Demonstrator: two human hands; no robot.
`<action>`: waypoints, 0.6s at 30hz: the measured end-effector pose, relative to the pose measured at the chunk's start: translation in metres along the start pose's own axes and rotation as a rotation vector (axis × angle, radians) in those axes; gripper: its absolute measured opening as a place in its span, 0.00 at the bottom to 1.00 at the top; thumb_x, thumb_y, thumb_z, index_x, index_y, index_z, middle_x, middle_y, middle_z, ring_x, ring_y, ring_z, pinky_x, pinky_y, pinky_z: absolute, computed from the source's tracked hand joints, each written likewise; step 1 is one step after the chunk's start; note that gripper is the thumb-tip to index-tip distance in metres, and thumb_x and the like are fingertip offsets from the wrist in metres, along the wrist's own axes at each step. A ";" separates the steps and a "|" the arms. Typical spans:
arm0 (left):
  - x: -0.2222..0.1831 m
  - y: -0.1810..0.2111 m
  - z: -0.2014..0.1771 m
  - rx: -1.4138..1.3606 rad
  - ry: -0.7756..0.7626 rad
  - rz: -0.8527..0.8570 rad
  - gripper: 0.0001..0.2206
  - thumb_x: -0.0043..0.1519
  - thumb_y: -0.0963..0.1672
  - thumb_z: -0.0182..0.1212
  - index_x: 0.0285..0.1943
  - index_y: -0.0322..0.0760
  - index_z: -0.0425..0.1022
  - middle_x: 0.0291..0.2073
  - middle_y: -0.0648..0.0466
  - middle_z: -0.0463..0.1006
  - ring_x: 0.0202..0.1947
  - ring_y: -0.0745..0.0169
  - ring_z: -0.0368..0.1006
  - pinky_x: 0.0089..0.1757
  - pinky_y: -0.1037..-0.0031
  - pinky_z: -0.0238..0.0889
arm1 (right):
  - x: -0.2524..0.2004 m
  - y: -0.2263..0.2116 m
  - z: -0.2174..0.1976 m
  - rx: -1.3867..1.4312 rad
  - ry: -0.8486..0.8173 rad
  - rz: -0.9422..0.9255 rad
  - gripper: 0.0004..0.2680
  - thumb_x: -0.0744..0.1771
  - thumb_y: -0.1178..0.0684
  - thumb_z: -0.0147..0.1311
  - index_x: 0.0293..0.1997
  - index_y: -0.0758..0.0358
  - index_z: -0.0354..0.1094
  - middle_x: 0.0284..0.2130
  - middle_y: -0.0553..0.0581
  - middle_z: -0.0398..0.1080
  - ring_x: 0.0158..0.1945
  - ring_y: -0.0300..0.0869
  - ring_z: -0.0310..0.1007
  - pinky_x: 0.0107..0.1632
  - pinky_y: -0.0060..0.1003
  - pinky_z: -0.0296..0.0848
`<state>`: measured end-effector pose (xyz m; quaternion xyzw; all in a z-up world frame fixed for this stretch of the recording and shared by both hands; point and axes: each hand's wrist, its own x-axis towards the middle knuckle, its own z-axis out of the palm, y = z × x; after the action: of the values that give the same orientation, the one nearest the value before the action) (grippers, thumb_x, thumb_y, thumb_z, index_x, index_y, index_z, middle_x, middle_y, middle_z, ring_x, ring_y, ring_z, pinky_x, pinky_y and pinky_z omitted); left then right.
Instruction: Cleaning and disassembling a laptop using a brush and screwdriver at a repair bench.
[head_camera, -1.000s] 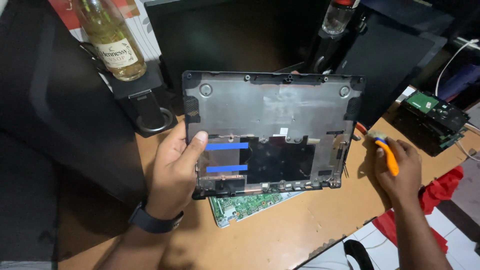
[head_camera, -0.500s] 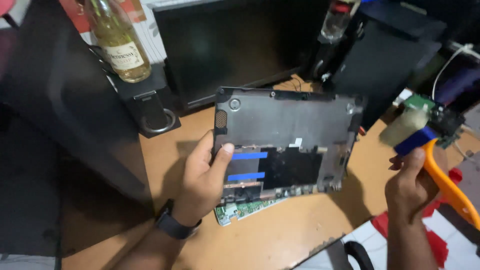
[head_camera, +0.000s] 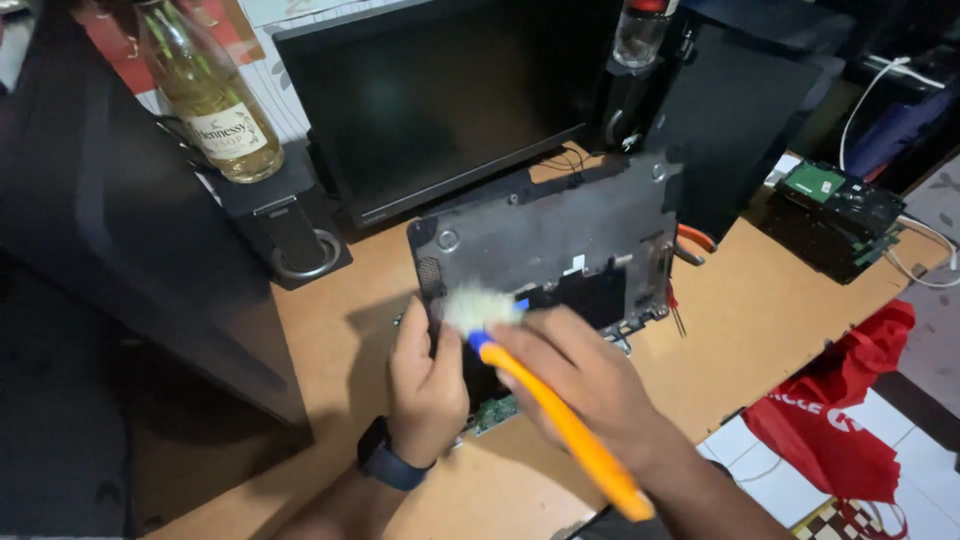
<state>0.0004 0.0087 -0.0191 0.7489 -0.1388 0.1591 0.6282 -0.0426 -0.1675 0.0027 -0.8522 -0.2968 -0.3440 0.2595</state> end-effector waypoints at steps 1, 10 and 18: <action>0.003 0.004 -0.002 -0.077 -0.012 0.034 0.13 0.70 0.48 0.47 0.51 0.37 0.73 0.39 0.53 0.80 0.42 0.64 0.75 0.45 0.73 0.67 | -0.008 0.010 -0.001 0.048 -0.050 -0.017 0.14 0.72 0.49 0.45 0.60 0.68 0.68 0.44 0.64 0.70 0.42 0.48 0.73 0.41 0.37 0.73; 0.014 0.021 -0.011 -0.158 0.004 0.131 0.10 0.71 0.44 0.48 0.51 0.34 0.74 0.36 0.54 0.78 0.41 0.69 0.68 0.45 0.71 0.70 | -0.095 0.106 0.034 -0.120 0.416 0.025 0.07 0.71 0.52 0.49 0.39 0.65 0.69 0.31 0.58 0.66 0.36 0.55 0.70 0.45 0.48 0.71; 0.014 0.013 -0.012 -0.110 0.021 0.094 0.11 0.72 0.47 0.47 0.42 0.38 0.70 0.31 0.60 0.68 0.35 0.70 0.65 0.42 0.75 0.62 | -0.091 0.105 0.011 -0.563 0.246 0.432 0.12 0.73 0.45 0.41 0.48 0.58 0.71 0.30 0.52 0.66 0.28 0.45 0.65 0.27 0.38 0.62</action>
<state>0.0075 0.0180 0.0005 0.7043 -0.1756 0.1884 0.6615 -0.0192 -0.2623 -0.0970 -0.8856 0.0294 -0.4490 0.1152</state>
